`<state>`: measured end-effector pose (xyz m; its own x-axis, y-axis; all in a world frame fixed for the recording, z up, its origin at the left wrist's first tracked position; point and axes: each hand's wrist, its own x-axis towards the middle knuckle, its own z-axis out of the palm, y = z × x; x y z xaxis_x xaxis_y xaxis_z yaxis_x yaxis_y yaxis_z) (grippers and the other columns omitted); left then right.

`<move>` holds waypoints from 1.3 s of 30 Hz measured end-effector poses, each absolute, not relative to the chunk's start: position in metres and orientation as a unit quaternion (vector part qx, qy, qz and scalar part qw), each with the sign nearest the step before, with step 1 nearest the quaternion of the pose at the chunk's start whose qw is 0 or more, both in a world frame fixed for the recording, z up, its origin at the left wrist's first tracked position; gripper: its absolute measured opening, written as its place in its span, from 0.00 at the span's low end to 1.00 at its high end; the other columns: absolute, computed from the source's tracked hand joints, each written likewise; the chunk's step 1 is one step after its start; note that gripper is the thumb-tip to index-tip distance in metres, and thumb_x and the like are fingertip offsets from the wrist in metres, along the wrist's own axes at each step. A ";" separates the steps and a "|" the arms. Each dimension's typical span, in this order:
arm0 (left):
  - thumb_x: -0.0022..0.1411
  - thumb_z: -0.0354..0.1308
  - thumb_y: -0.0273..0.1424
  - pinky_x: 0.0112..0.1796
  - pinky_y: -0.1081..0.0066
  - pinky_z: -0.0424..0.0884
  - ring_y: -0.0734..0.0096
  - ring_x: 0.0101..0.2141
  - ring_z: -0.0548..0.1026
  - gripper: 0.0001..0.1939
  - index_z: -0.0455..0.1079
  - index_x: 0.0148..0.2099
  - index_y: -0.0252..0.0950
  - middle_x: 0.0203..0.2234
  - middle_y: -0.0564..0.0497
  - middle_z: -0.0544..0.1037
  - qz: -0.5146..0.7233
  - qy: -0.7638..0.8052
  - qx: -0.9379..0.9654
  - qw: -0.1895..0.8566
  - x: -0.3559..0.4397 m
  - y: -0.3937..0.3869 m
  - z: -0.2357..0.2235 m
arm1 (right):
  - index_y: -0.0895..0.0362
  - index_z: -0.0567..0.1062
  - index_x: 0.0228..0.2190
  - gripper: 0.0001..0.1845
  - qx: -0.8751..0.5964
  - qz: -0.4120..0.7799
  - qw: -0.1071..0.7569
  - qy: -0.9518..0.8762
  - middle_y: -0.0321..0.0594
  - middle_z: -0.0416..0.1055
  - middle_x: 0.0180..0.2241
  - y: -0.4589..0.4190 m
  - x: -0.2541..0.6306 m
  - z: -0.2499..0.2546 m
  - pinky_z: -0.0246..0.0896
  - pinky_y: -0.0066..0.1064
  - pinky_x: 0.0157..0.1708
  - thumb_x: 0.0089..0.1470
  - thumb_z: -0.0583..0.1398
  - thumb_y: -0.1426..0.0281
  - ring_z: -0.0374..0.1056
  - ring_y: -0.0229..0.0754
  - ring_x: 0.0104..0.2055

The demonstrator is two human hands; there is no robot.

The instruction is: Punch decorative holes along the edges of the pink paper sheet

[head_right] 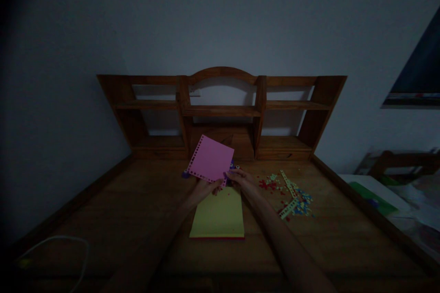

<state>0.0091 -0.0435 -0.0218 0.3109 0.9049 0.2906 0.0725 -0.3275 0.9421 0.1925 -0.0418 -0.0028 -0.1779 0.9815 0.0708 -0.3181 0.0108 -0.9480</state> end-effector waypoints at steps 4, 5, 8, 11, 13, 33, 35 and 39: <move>0.61 0.58 0.44 0.23 0.74 0.63 0.74 0.21 0.69 0.18 0.67 0.31 0.33 0.22 0.52 0.72 0.451 0.370 0.669 0.461 0.009 -0.041 -0.024 | 0.53 0.81 0.31 0.18 -0.364 0.594 0.532 -0.482 0.41 0.79 0.33 -0.042 0.193 -0.002 0.65 0.39 0.38 0.39 0.72 0.55 0.72 0.50 0.38; 0.60 0.58 0.44 0.23 0.74 0.63 0.74 0.21 0.69 0.17 0.67 0.31 0.33 0.22 0.52 0.72 0.448 0.371 0.668 0.464 0.009 -0.040 -0.024 | 0.52 0.82 0.31 0.18 -0.366 0.588 0.534 -0.484 0.41 0.79 0.32 -0.042 0.193 -0.003 0.65 0.39 0.38 0.39 0.72 0.55 0.72 0.50 0.38; 0.60 0.58 0.43 0.22 0.75 0.63 0.75 0.21 0.69 0.16 0.67 0.32 0.33 0.22 0.52 0.71 0.444 0.367 0.664 0.477 0.009 -0.038 -0.026 | 0.53 0.81 0.31 0.18 -0.372 0.577 0.532 -0.496 0.40 0.78 0.31 -0.041 0.194 -0.007 0.63 0.37 0.36 0.41 0.71 0.54 0.71 0.47 0.35; 0.60 0.58 0.42 0.22 0.75 0.63 0.75 0.20 0.68 0.15 0.67 0.32 0.33 0.21 0.53 0.71 0.443 0.360 0.658 0.491 0.009 -0.037 -0.029 | 0.55 0.81 0.30 0.18 -0.381 0.567 0.522 -0.510 0.39 0.76 0.29 -0.039 0.194 -0.011 0.59 0.34 0.32 0.42 0.70 0.55 0.67 0.40 0.29; 0.60 0.58 0.42 0.22 0.75 0.63 0.75 0.21 0.68 0.15 0.67 0.33 0.33 0.22 0.53 0.71 0.443 0.360 0.657 0.492 0.008 -0.036 -0.031 | 0.56 0.81 0.30 0.18 -0.384 0.564 0.519 -0.515 0.38 0.75 0.28 -0.037 0.194 -0.012 0.57 0.33 0.30 0.42 0.70 0.55 0.65 0.38 0.26; 0.61 0.56 0.37 0.23 0.73 0.62 0.73 0.19 0.67 0.13 0.66 0.27 0.36 0.16 0.55 0.68 0.415 0.368 0.690 0.466 0.009 -0.044 -0.017 | 0.54 0.80 0.29 0.14 -0.330 0.651 0.504 -0.462 0.41 0.78 0.34 -0.046 0.190 -0.002 0.66 0.40 0.42 0.38 0.73 0.64 0.73 0.45 0.36; 0.60 0.57 0.38 0.22 0.73 0.62 0.73 0.19 0.67 0.13 0.66 0.27 0.36 0.16 0.55 0.68 0.413 0.372 0.685 0.472 0.009 -0.046 -0.015 | 0.54 0.80 0.29 0.13 -0.324 0.658 0.496 -0.465 0.41 0.78 0.34 -0.046 0.191 -0.001 0.66 0.40 0.42 0.39 0.73 0.64 0.73 0.46 0.36; 0.61 0.57 0.40 0.23 0.73 0.61 0.73 0.19 0.67 0.14 0.66 0.28 0.36 0.16 0.55 0.68 0.409 0.370 0.685 0.475 0.008 -0.045 -0.017 | 0.53 0.81 0.29 0.11 -0.319 0.662 0.485 -0.474 0.42 0.78 0.35 -0.046 0.193 -0.002 0.66 0.41 0.43 0.40 0.72 0.65 0.73 0.47 0.37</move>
